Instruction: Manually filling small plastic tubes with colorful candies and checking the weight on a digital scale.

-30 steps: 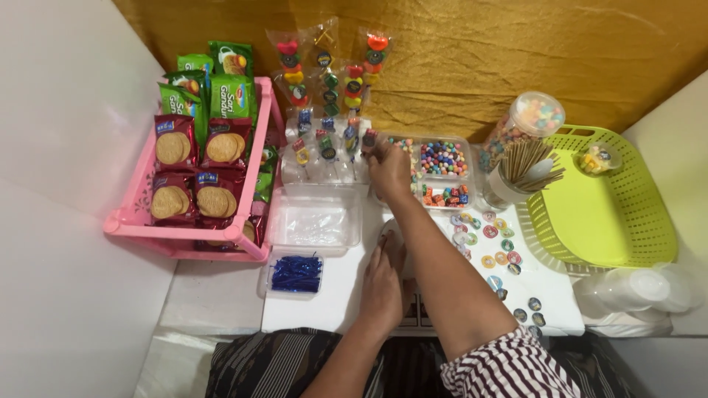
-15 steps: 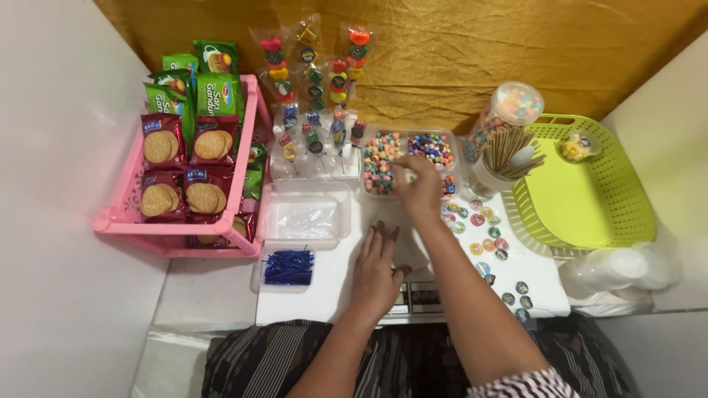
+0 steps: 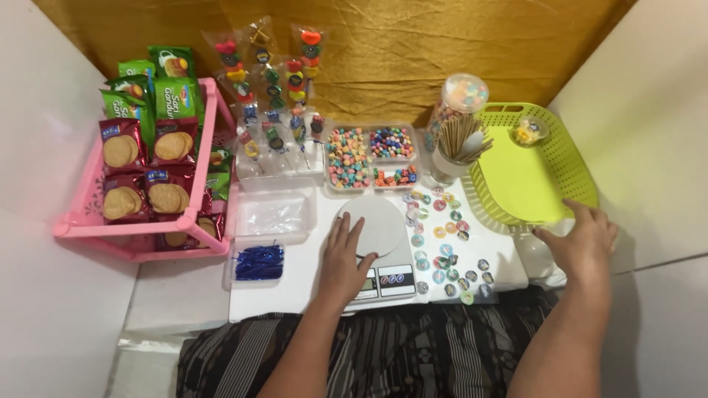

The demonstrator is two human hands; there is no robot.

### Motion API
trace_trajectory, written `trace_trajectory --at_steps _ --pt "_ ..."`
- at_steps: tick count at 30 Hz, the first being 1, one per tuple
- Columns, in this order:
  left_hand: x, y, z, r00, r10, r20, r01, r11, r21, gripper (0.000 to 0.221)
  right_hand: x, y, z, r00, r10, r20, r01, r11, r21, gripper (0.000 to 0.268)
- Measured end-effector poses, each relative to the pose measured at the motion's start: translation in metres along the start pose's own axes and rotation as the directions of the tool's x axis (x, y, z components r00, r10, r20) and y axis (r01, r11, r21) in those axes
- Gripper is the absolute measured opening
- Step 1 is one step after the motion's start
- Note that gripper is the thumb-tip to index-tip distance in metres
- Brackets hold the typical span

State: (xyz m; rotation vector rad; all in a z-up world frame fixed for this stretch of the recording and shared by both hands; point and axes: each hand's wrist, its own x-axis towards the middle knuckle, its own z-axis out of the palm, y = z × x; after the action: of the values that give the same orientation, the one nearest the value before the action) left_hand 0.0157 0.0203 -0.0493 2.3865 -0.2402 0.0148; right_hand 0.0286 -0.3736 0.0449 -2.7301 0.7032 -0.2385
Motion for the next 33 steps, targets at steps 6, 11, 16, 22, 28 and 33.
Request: trace_trajectory --at_steps 6,11,16,22,28,33 --pt "-0.001 -0.008 0.007 0.996 0.064 -0.064 -0.063 0.998 0.017 0.07 -0.014 -0.007 -0.018 0.993 0.11 0.032 -0.114 0.971 0.211 0.058" --pt "-0.003 -0.007 0.005 0.997 0.059 -0.047 -0.059 0.998 0.012 0.069 -0.01 0.015 -0.015 0.995 0.043 -0.093 -0.014 0.955 0.297 0.057" --pt "-0.005 -0.004 0.002 0.999 0.043 -0.032 -0.043 0.999 0.007 0.069 -0.018 0.011 -0.027 0.993 0.017 -0.121 0.023 0.946 0.324 0.059" --pt "-0.003 -0.003 0.0 0.999 0.028 -0.017 -0.028 1.0 -0.015 0.069 -0.018 0.019 -0.031 0.943 -0.129 -0.306 0.238 0.905 0.353 0.051" --pt "-0.006 0.012 -0.011 0.999 -0.04 -0.012 0.038 0.992 -0.124 0.071 -0.029 -0.014 -0.041 0.912 0.017 -0.41 0.317 0.605 0.73 0.036" --pt "-0.02 0.062 -0.024 0.959 0.212 -0.189 -0.252 0.942 -0.223 0.061 -0.034 -0.048 -0.019 0.967 -0.244 0.072 -0.092 -0.075 0.993 0.047"
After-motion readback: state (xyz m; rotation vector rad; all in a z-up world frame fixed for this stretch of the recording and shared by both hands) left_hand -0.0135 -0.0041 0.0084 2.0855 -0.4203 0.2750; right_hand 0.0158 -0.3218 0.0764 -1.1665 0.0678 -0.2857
